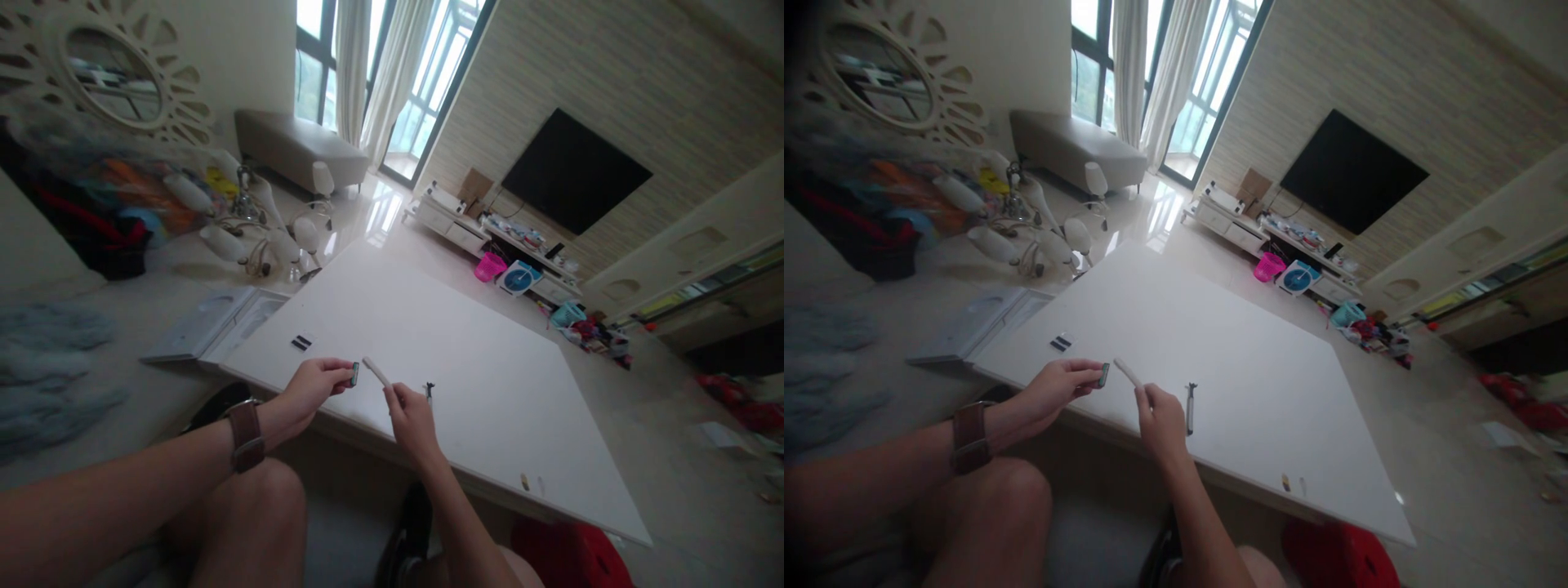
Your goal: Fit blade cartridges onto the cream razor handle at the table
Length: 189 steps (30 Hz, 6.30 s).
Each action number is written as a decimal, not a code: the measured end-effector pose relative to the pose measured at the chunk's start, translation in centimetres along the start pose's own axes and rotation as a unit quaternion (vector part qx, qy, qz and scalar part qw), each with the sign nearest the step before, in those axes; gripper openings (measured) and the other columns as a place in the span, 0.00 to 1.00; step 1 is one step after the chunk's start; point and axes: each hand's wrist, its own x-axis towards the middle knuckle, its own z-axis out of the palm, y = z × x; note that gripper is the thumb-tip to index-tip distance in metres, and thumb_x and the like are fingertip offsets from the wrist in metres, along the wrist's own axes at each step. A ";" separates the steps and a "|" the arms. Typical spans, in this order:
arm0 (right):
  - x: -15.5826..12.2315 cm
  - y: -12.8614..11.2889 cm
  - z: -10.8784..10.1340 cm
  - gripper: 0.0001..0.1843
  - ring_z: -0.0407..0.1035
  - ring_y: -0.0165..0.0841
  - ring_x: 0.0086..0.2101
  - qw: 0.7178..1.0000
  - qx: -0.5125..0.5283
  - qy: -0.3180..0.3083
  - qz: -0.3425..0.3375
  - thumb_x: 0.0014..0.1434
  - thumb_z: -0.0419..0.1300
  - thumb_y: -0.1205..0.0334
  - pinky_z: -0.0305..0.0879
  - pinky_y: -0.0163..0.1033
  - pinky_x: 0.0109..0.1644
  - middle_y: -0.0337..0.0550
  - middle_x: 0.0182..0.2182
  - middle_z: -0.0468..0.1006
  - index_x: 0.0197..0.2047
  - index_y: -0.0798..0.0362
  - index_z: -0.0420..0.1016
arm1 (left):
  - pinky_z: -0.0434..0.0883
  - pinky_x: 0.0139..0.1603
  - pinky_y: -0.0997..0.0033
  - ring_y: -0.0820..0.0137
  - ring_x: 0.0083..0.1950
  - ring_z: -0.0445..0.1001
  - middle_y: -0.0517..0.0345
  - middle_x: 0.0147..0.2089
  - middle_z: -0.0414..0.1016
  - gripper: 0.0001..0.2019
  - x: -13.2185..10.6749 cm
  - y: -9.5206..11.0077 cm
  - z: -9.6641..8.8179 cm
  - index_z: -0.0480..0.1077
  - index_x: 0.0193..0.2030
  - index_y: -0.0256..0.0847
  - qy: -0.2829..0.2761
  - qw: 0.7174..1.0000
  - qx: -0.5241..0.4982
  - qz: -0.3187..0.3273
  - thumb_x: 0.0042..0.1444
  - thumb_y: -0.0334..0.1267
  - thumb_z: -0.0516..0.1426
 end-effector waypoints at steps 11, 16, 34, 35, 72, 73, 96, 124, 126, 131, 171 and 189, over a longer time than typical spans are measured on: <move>0.3 0.8 0.2 0.22 0.60 0.30 0.24 0.999 0.009 0.038 0.005 0.69 0.48 0.49 0.48 0.36 0.29 0.36 0.21 0.67 0.29 0.52 0.70 | 0.66 0.41 0.67 0.67 0.36 0.73 0.48 0.33 0.79 0.16 0.3 -0.2 0.0 0.78 0.32 0.33 0.002 1.000 0.006 -0.005 0.34 0.38 0.66; 0.2 0.4 0.0 0.22 0.60 0.30 0.24 0.998 0.036 -0.020 -0.038 0.69 0.49 0.50 0.49 0.35 0.29 0.37 0.22 0.68 0.28 0.52 0.69 | 0.66 0.41 0.67 0.67 0.36 0.73 0.48 0.34 0.80 0.15 0.3 -0.3 0.0 0.79 0.32 0.33 -0.010 1.000 0.008 0.000 0.35 0.38 0.66; 0.2 0.3 0.1 0.21 0.61 0.30 0.26 0.998 0.012 -0.019 -0.052 0.69 0.50 0.52 0.49 0.36 0.31 0.36 0.22 0.67 0.28 0.52 0.70 | 0.65 0.39 0.68 0.67 0.36 0.73 0.48 0.34 0.79 0.13 0.4 -0.6 -0.1 0.79 0.31 0.33 -0.024 1.000 0.012 0.001 0.37 0.37 0.65; 0.2 0.3 0.3 0.20 0.60 0.30 0.25 0.999 -0.006 -0.022 -0.045 0.68 0.51 0.52 0.48 0.36 0.30 0.36 0.22 0.67 0.26 0.52 0.68 | 0.65 0.39 0.68 0.67 0.36 0.73 0.48 0.34 0.79 0.12 0.4 -0.7 -0.1 0.78 0.31 0.33 -0.025 1.000 0.014 0.001 0.37 0.37 0.65; 0.8 1.0 -1.1 0.21 0.65 0.32 0.26 0.999 0.010 0.000 -0.034 0.68 0.50 0.48 0.53 0.36 0.31 0.39 0.24 0.73 0.35 0.51 0.78 | 0.65 0.40 0.69 0.70 0.35 0.74 0.50 0.32 0.78 0.11 0.1 -0.5 0.0 0.77 0.31 0.32 -0.017 1.000 -0.017 -0.014 0.38 0.33 0.66; 0.8 0.9 -1.0 0.21 0.65 0.32 0.26 1.000 -0.009 0.000 -0.024 0.68 0.51 0.48 0.53 0.36 0.31 0.40 0.24 0.73 0.34 0.51 0.78 | 0.65 0.40 0.69 0.70 0.35 0.73 0.50 0.32 0.78 0.10 0.1 -0.5 0.0 0.77 0.31 0.33 -0.012 1.000 -0.016 -0.017 0.38 0.33 0.66; 1.0 0.7 -1.0 0.22 0.65 0.33 0.27 0.999 0.009 -0.001 -0.046 0.69 0.49 0.47 0.55 0.36 0.33 0.42 0.25 0.75 0.35 0.52 0.78 | 0.65 0.41 0.69 0.71 0.35 0.74 0.52 0.32 0.78 0.12 0.1 -0.1 0.0 0.76 0.32 0.33 0.018 0.998 -0.051 -0.028 0.37 0.32 0.67; 4.0 2.6 6.9 0.08 0.69 0.34 0.30 0.989 0.006 0.020 0.149 0.61 0.60 0.61 0.59 0.36 0.35 0.42 0.29 0.77 0.41 0.54 0.77 | 0.68 0.39 0.68 0.71 0.35 0.72 0.53 0.33 0.74 0.05 -1.6 -1.1 1.2 0.73 0.32 0.34 -0.030 0.998 -0.021 -0.046 0.47 0.31 0.62; 4.5 2.0 8.1 0.07 0.70 0.33 0.30 0.983 0.005 0.020 0.181 0.61 0.60 0.61 0.57 0.35 0.33 0.42 0.29 0.78 0.42 0.53 0.75 | 0.66 0.36 0.70 0.72 0.34 0.72 0.53 0.33 0.75 0.05 -1.7 -1.3 1.2 0.73 0.33 0.34 -0.030 0.998 0.004 -0.049 0.48 0.31 0.61; 5.0 1.1 9.8 0.05 0.70 0.34 0.32 0.984 -0.054 -0.009 0.171 0.61 0.59 0.63 0.56 0.34 0.33 0.46 0.33 0.79 0.40 0.53 0.73 | 0.63 0.32 0.74 0.75 0.32 0.70 0.53 0.34 0.75 0.04 -2.2 -1.7 1.5 0.74 0.34 0.33 -0.046 0.997 0.021 -0.056 0.50 0.30 0.60; 3.7 8.7 2.1 0.09 0.73 0.39 0.40 0.942 -0.229 -0.143 0.198 0.61 0.58 0.60 0.58 0.35 0.36 0.52 0.40 0.80 0.43 0.55 0.72 | 0.65 0.31 0.73 0.74 0.31 0.71 0.56 0.33 0.73 0.05 -3.4 -1.1 2.3 0.73 0.38 0.34 -0.069 0.992 0.083 -0.058 0.54 0.31 0.59; 2.7 4.1 1.7 0.12 0.70 0.32 0.28 0.997 0.046 -0.032 0.060 0.62 0.59 0.54 0.63 0.36 0.34 0.40 0.26 0.76 0.32 0.53 0.72 | 0.66 0.32 0.71 0.71 0.33 0.72 0.53 0.35 0.75 0.08 -3.1 -1.3 2.0 0.74 0.38 0.34 -0.063 0.994 0.077 -0.036 0.51 0.32 0.61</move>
